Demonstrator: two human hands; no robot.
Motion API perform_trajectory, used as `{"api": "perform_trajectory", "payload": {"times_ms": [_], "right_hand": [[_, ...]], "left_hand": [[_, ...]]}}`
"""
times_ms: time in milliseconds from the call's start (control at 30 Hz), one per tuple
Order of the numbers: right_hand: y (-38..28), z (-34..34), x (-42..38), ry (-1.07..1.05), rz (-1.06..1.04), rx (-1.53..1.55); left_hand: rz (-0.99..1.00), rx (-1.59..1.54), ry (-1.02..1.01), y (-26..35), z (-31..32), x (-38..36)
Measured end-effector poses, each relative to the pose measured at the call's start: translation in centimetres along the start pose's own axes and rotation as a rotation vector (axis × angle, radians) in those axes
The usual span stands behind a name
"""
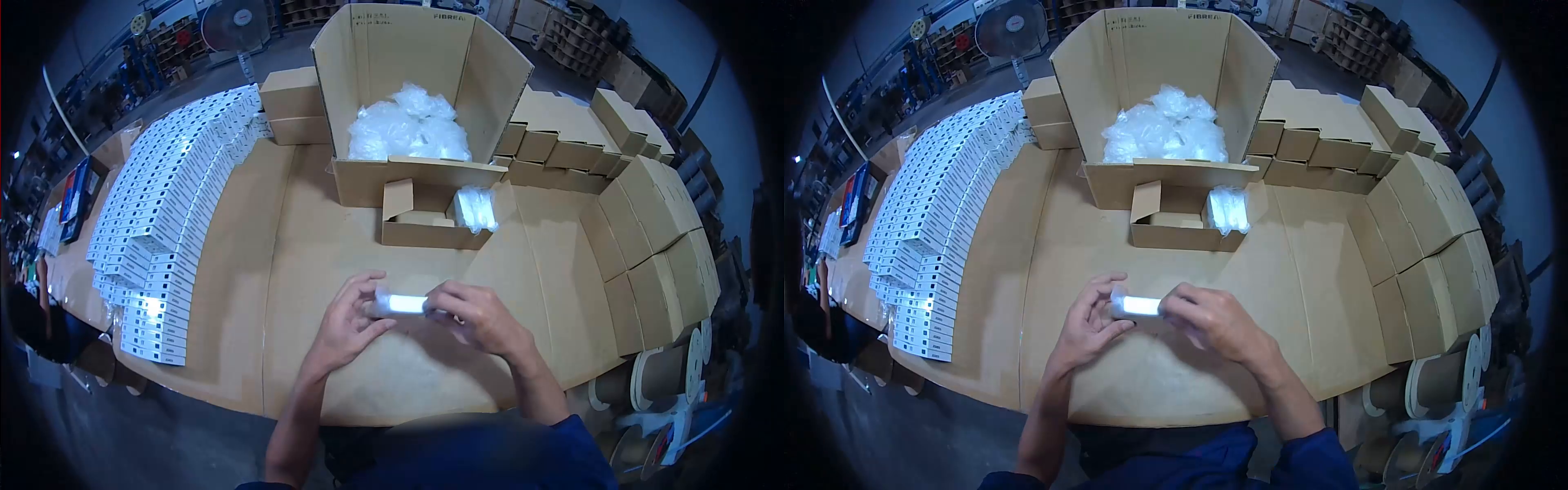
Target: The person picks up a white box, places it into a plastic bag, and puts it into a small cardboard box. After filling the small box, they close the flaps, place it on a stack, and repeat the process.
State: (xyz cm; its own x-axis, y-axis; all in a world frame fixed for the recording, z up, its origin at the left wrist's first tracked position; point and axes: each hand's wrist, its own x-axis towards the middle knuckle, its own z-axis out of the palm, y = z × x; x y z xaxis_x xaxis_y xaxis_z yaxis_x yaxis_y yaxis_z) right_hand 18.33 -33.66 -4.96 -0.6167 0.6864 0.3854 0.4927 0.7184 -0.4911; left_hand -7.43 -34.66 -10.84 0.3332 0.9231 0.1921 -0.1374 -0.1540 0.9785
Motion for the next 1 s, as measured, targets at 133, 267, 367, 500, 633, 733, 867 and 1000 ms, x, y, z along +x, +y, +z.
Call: {"api": "perform_trajectory", "payload": {"times_ms": [133, 267, 367, 500, 633, 733, 867, 1000], "right_hand": [[1.7, -2.3, 1.9, 0.417, 0.113, -0.060], [5.3, -1.7, 3.0, 0.668, 0.206, -0.193], [6.7, -0.7, 3.6, 0.708, 0.186, -0.370], [7.6, 0.8, 3.6, 0.703, 0.245, -0.358], [8.1, 1.2, 3.6, 0.694, 0.276, -0.355], [8.4, 1.3, 4.0, 0.680, 0.325, -0.343], [8.4, 1.1, 5.0, 0.639, 0.400, -0.362], [9.5, 1.3, 5.4, 0.612, 0.415, -0.421]], "left_hand": [[-0.010, 0.592, 0.086, 2.4, -1.1, 3.0], [0.060, 0.999, -0.010, 0.5, -2.7, 5.7], [0.109, 1.080, 0.003, -1.5, -2.5, 7.0], [0.119, 1.034, 0.048, -2.5, -1.9, 7.6], [0.166, 1.097, 0.024, -2.7, -2.8, 7.7], [0.200, 1.183, 0.005, -2.8, -3.3, 8.2], [0.269, 1.271, -0.006, -3.1, -3.4, 8.8], [0.268, 1.307, -0.013, -3.8, -3.1, 9.1]]}}
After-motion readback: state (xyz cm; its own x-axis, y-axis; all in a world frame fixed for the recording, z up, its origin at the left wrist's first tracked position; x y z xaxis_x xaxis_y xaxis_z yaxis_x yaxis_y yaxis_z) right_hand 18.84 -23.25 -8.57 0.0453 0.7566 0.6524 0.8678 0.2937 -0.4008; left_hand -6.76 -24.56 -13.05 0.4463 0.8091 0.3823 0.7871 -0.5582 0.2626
